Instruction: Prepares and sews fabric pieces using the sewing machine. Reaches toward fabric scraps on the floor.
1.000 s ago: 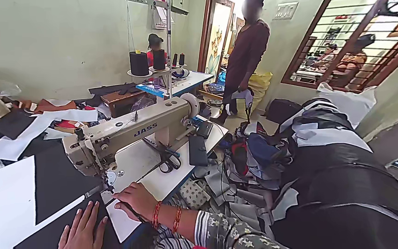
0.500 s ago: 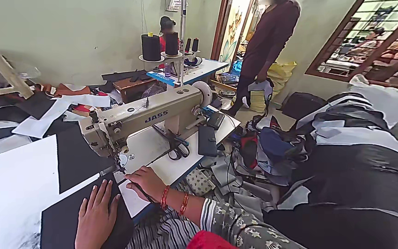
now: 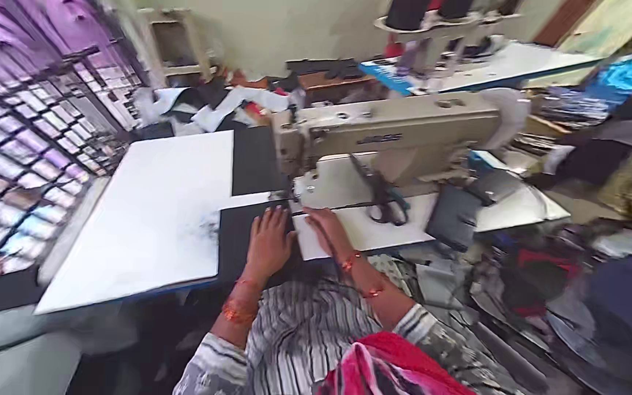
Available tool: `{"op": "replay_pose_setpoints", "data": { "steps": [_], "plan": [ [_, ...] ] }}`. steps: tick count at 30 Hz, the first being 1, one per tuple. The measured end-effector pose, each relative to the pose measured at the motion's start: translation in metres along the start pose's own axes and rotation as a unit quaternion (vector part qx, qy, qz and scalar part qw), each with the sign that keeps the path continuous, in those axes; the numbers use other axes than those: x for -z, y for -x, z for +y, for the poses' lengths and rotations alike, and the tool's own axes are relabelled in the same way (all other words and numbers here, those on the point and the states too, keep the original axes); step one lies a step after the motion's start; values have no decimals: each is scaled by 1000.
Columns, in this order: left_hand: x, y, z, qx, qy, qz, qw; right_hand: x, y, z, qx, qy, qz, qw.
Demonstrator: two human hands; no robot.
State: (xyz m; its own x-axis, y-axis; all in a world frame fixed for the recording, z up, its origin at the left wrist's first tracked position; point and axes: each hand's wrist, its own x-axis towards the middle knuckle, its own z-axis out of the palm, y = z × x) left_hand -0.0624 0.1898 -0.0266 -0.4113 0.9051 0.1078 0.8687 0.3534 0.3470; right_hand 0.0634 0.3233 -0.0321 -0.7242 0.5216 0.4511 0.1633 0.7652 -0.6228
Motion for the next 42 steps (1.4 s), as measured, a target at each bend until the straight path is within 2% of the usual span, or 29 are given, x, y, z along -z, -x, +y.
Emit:
{"op": "replay_pose_setpoints", "data": {
  "steps": [5,8,12,17,27,38,42],
  "plan": [
    [11,-7,16,4,20,-91,996,4,1,2,-7,-43,16,999],
    [12,-20,16,-17,8,-112,994,2,1,3,6,-40,23,999],
    [12,-33,20,5,3,-137,991,0,2,4,18,-23,22,999],
    [11,-41,28,48,-10,-123,991,-3,4,2,30,12,25,999],
    [12,-47,34,81,-13,-118,990,-5,5,3,53,39,28,997],
    [17,-50,32,82,10,-121,989,-6,8,0,61,58,23,996],
    [16,-52,23,66,53,-80,993,-6,15,-5,63,97,-16,993]
  ]
}}
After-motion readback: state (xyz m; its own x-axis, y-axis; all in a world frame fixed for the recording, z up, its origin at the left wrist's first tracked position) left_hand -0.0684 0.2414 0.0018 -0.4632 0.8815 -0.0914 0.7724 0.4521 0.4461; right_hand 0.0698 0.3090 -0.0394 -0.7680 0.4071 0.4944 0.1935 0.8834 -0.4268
